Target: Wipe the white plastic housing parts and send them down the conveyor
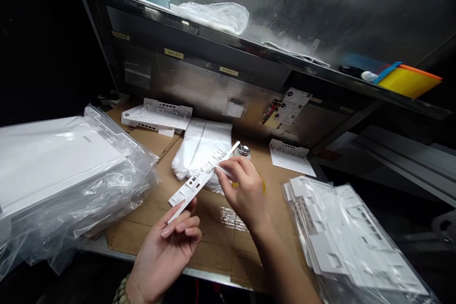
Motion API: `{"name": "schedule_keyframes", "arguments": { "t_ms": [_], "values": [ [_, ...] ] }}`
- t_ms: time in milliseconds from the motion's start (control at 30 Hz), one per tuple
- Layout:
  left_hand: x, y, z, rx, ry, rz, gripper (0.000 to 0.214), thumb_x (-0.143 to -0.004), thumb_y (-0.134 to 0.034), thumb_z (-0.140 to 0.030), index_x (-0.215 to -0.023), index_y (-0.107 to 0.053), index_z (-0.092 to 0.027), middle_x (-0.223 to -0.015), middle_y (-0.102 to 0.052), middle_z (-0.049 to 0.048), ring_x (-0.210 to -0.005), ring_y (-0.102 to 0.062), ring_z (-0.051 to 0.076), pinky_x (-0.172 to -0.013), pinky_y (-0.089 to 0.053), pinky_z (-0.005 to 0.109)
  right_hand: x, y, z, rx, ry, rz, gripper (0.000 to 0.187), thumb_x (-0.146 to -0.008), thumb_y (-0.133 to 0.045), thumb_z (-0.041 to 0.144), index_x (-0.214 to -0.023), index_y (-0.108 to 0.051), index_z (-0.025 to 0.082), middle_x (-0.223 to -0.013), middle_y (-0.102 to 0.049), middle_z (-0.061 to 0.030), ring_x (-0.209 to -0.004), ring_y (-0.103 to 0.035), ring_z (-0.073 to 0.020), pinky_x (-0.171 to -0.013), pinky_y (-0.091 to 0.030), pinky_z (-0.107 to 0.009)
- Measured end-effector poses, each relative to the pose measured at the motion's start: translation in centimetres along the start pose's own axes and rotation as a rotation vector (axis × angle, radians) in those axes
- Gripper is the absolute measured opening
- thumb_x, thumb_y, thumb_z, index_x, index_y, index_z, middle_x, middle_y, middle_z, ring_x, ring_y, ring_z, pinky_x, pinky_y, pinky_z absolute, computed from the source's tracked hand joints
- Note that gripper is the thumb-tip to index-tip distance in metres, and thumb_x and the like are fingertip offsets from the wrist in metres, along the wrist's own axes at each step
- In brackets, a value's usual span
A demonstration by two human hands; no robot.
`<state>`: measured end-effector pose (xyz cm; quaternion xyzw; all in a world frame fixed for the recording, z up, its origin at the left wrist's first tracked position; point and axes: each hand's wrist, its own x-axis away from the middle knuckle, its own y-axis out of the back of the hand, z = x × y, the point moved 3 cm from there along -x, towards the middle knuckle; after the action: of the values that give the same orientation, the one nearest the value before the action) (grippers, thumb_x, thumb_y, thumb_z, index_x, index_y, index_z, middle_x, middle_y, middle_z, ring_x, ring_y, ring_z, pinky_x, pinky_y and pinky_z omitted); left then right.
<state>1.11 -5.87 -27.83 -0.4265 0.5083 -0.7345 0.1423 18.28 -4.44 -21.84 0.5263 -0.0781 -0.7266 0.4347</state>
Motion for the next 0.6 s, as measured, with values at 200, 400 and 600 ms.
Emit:
{"name": "schedule_keyframes", "arguments": {
  "t_ms": [200, 400, 600],
  "values": [
    [-0.3, 0.0, -0.5, 0.039, -0.016, -0.018, 0.034, -0.106, -0.027, -0.01, -0.084, -0.052, -0.017, -0.044, -0.045, -0.0079, -0.048, -0.055, 0.012, -0.052, -0.052, 0.029, 2.1, -1.7, 3.5, 0.034, 0.168, 0.097, 0.011, -0.098, -0.059, 0.024, -0.102, -0.069, 0.021, -0.091, -0.072, -0.0068, -0.082, -0.064, -0.0211, -0.072, -0.051, -0.035],
    [-0.3, -0.1, -0.4, 0.046, 0.013, -0.026, 0.032, -0.107, -0.027, -0.01, -0.121, -0.055, -0.003, -0.045, -0.044, -0.0094, -0.047, -0.055, 0.012, -0.053, -0.053, 0.027, -2.0, -0.3, -2.4, 0.061, 0.04, -0.045, 0.013, -0.099, -0.058, 0.028, -0.099, -0.071, 0.023, -0.096, -0.07, -0.0072, -0.088, -0.064, -0.021, -0.076, -0.052, -0.034],
    [-0.2, -0.7, -0.1, 0.067, -0.004, -0.026, 0.032, -0.107, -0.027, -0.011, -0.125, -0.053, -0.001, -0.046, -0.044, -0.0096, -0.047, -0.055, 0.011, -0.052, -0.052, 0.027, -3.6, 0.2, -3.0, 0.089, -0.017, -0.079, 0.015, -0.099, -0.057, 0.028, -0.094, -0.07, 0.023, -0.093, -0.069, -0.0064, -0.088, -0.063, -0.0211, -0.079, -0.05, -0.035]
  ]
}}
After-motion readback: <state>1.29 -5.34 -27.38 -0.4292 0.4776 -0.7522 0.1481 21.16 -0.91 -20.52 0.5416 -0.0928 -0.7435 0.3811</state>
